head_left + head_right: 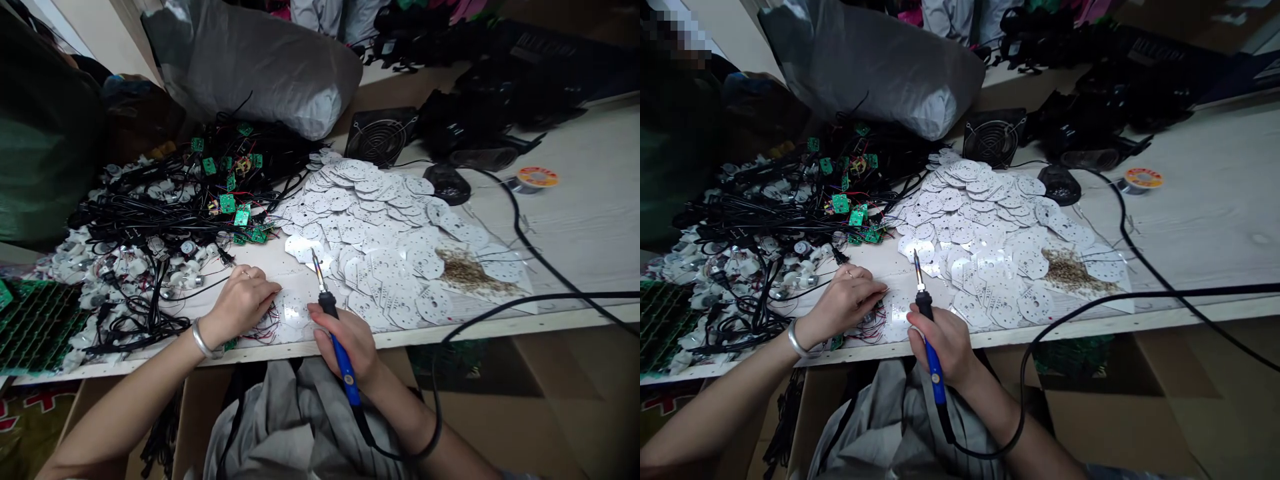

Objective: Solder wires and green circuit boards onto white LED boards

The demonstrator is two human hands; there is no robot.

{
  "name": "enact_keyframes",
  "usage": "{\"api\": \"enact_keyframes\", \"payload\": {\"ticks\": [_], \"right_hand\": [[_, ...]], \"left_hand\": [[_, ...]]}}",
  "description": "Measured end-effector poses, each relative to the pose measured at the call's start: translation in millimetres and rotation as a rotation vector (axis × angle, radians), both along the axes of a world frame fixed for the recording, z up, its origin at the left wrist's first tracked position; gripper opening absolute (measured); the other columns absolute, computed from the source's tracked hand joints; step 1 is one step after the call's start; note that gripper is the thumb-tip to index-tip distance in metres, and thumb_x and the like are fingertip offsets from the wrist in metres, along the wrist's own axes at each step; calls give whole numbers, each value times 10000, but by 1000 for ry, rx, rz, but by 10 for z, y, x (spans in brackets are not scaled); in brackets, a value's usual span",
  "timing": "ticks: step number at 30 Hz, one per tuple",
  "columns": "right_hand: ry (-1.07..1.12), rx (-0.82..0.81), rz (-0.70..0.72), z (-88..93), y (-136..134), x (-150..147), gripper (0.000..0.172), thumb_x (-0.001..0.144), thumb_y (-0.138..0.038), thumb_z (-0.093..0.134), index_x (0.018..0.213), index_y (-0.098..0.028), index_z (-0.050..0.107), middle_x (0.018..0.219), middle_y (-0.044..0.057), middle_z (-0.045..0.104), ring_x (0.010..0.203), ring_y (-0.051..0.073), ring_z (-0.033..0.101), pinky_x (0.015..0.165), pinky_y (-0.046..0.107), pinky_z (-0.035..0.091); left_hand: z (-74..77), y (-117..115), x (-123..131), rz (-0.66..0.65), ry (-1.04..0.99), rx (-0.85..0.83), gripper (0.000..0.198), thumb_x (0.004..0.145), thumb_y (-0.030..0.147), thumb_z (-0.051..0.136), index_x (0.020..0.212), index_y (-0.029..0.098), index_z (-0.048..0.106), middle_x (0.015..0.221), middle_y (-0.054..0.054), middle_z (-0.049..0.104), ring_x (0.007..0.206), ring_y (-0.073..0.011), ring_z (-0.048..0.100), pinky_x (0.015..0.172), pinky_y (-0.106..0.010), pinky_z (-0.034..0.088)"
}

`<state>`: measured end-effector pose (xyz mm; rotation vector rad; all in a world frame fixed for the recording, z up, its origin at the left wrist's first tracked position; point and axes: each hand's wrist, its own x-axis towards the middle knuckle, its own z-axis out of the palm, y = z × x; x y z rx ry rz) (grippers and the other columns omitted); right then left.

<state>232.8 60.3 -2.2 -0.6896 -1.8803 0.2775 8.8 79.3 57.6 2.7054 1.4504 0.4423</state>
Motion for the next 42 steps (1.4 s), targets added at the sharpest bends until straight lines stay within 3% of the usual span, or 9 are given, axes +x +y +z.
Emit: {"api": "enact_keyframes", "payload": {"ticks": [6,9,11,14,19,23,28,34,42], "right_hand": [[47,-24,12,-22,7,44,379,986,-402,338,1210,-162,525,783,96,675,715,202,671,582,320,553],[92,-57,-1,-25,-6,60,384,981,-382,367,1240,-150,529,800,101,658,742,204,657,587,324,552],[129,-94,-28,-33,-43,77,308,957,-288,437,1214,-163,553,796,79,663,737,188,659,621,318,562],[180,-165,-133,-71,-123,100,258,876,-134,545,1118,-205,596,753,25,678,676,160,671,639,299,572],[261,-269,-211,-126,-205,98,168,830,-124,586,956,-222,638,743,6,693,573,139,667,535,258,553],[284,-397,-219,-122,-214,99,79,856,-198,574,854,-222,650,665,-13,683,521,134,649,475,243,525],[322,-570,-224,-148,-232,110,163,894,-291,546,807,-205,654,427,-61,556,404,128,578,428,236,483],[293,-471,-169,-137,-213,87,179,887,-280,537,759,-214,644,660,-3,688,513,145,642,472,263,512],[138,-332,-162,65,-173,55,159,880,-236,506,800,-234,644,646,-9,680,594,155,663,565,275,550]], "left_hand": [[275,49,-39,169,-199,38,139,905,206,510,857,170,636,739,-33,639,760,-169,546,701,-301,437],[385,81,63,153,-193,-13,178,927,218,460,852,167,614,786,-45,634,805,-177,539,742,-321,428],[349,80,142,84,-130,-85,192,930,227,451,854,173,619,837,-51,655,851,-187,548,807,-359,407],[164,43,212,15,-8,-216,169,891,195,481,813,178,630,859,-41,683,881,-189,585,910,-414,358],[-89,-31,164,76,5,-271,119,810,151,518,766,187,623,824,-15,706,822,-156,625,961,-397,355],[-104,-43,106,10,-9,-242,144,826,157,492,786,199,624,859,-6,720,830,-143,639,1003,-391,339],[-82,-27,61,-39,-63,-296,147,829,174,501,757,201,626,922,-1,730,859,-140,655,1027,-393,326],[-108,-21,42,-39,-64,-310,152,824,156,510,772,205,644,948,-4,739,858,-144,663,1054,-410,310],[-109,-22,28,-46,-70,-341,147,830,160,522,787,206,656,963,3,741,889,-149,664,1085,-436,272]]}}
